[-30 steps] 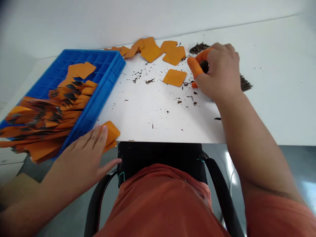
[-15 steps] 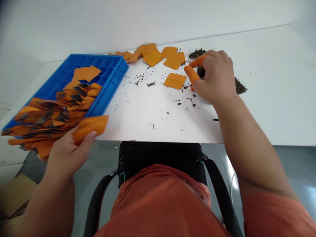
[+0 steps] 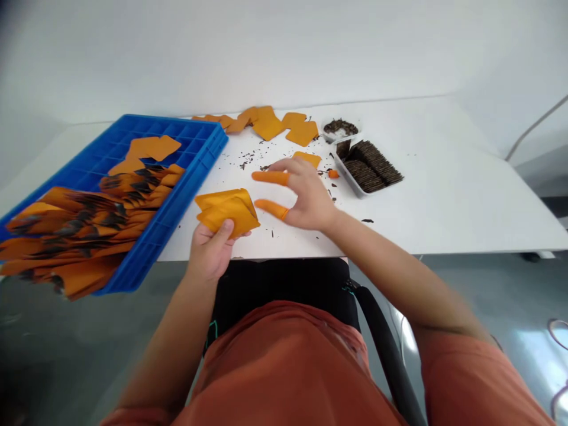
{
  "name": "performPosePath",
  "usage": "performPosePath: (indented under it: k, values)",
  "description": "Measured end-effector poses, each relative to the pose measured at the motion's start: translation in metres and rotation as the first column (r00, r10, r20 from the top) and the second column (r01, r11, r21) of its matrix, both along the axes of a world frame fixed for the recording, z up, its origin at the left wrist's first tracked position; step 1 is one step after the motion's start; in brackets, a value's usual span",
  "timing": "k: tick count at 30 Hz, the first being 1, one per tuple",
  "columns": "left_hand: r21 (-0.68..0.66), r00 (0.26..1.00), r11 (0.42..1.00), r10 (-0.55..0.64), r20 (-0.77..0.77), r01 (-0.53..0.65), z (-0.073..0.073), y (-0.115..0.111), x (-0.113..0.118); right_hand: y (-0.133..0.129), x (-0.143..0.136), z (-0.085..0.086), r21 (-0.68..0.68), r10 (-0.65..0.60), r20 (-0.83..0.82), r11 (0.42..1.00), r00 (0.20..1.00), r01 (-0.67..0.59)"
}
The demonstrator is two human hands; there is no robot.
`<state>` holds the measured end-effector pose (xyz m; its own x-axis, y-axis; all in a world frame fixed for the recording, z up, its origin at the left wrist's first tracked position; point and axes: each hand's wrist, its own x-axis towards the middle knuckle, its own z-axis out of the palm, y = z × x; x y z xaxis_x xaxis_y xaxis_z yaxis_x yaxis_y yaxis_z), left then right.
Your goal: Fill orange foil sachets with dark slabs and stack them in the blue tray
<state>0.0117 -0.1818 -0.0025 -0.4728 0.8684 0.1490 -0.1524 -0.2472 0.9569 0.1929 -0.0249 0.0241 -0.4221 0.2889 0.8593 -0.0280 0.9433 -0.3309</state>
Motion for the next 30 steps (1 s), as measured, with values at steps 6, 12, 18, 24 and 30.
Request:
performPosePath:
  k: [6,12,18,24,30]
  values:
    - [0.043,0.99,0.993,-0.114,0.085,0.11,-0.008,0.006,0.001,-0.032,-0.032,-0.01,-0.445,0.173,0.169,0.892,0.97,-0.081]
    - [-0.039,0.988,0.993,-0.106,0.109,0.11,-0.006,0.006,0.001,-0.035,-0.035,-0.019,-0.474,0.137,0.134,0.879,0.981,-0.058]
    - [-0.101,0.995,0.989,-0.104,0.007,0.104,-0.014,0.009,0.006,-0.036,-0.029,-0.016,-0.554,0.122,0.164,0.832,0.979,-0.011]
    - [-0.218,0.962,0.959,-0.218,-0.166,0.18,-0.005,0.001,0.011,-0.033,-0.025,-0.014,-0.695,0.105,0.144,0.719,0.984,0.025]
    - [-0.29,0.836,0.862,-0.488,-0.253,0.416,0.002,-0.003,0.007,-0.027,-0.023,-0.017,-0.818,0.14,0.107,0.575,0.984,0.007]
